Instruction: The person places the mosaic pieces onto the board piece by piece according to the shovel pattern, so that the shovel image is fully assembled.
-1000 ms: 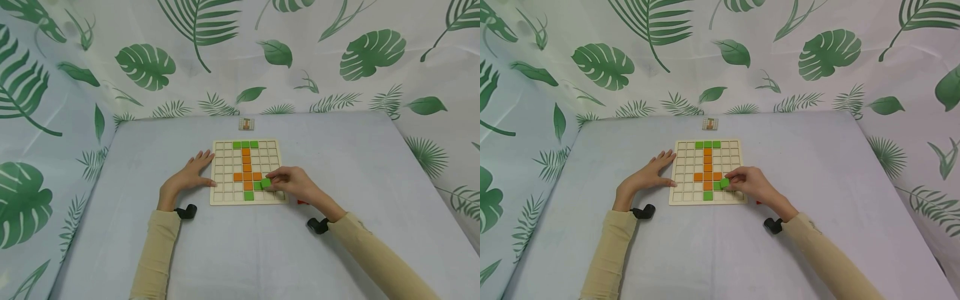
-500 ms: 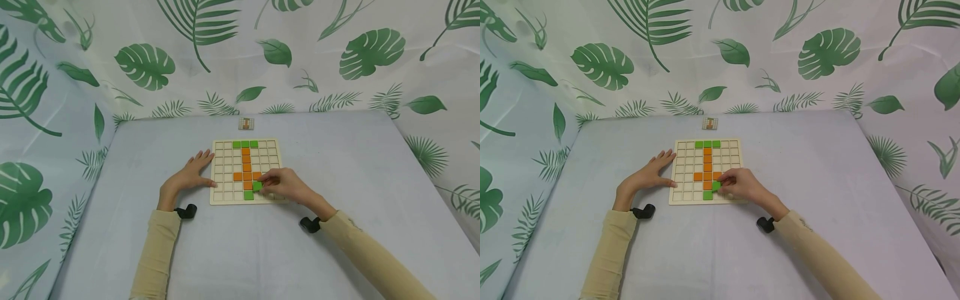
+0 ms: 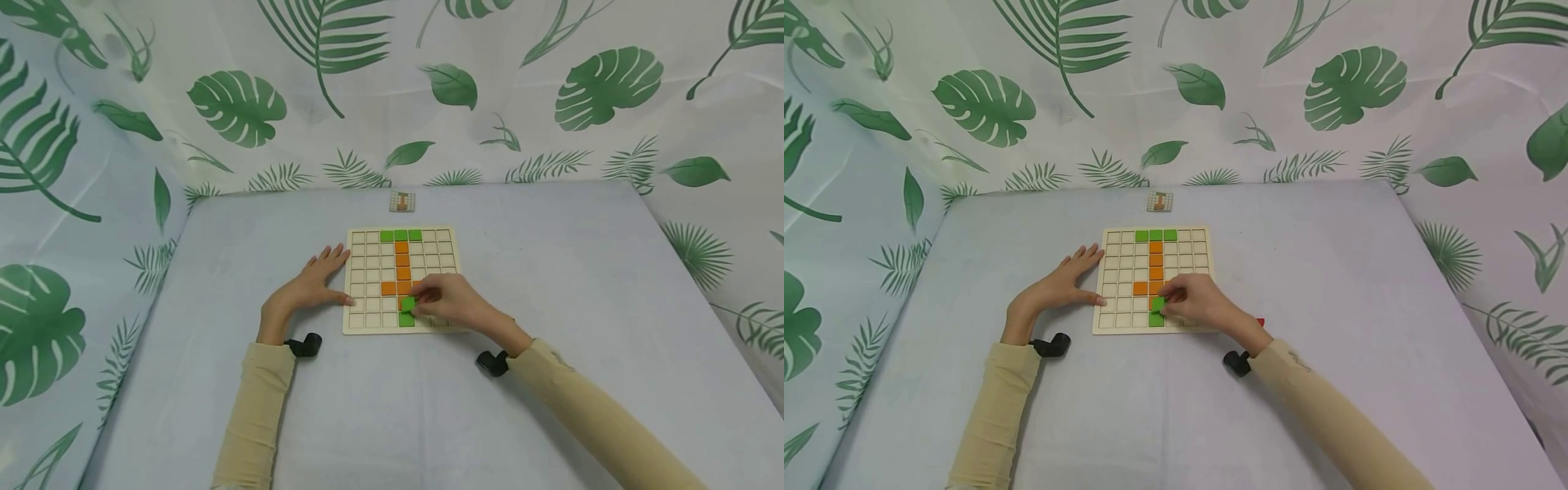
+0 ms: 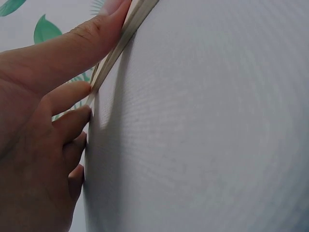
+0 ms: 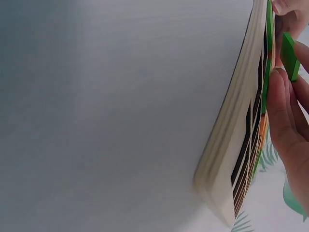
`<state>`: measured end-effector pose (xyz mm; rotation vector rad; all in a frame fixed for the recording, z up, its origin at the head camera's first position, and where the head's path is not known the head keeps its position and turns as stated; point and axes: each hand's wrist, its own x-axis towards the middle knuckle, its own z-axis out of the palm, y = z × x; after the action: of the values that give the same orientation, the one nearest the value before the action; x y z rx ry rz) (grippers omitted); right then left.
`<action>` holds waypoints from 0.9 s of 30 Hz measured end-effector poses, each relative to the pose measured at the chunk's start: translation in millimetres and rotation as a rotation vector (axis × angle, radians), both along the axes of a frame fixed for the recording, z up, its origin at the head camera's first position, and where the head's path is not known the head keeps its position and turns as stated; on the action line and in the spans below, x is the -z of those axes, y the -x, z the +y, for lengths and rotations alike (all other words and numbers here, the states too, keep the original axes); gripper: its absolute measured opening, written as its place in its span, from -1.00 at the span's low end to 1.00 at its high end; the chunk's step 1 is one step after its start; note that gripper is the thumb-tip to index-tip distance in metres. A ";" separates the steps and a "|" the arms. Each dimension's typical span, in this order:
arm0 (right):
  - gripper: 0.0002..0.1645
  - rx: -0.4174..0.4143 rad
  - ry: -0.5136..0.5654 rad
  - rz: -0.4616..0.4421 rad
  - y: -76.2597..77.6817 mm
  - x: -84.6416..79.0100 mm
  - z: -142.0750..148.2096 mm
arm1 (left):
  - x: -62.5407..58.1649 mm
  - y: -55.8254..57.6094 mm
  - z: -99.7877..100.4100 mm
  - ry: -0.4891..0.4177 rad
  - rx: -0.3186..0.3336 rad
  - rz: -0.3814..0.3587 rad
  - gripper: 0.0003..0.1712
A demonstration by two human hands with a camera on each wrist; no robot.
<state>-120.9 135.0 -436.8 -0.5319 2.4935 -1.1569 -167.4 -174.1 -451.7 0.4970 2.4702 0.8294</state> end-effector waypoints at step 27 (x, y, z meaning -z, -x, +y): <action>-0.71 -0.075 -0.085 0.099 10.0 -1.4 -32.6 | 3.3 1.2 -0.9 0.001 0.004 0.011 0.26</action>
<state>-131.0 102.4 -435.4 -0.6684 2.5689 -1.0143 -168.6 -175.1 -455.0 0.5074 2.4790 0.8259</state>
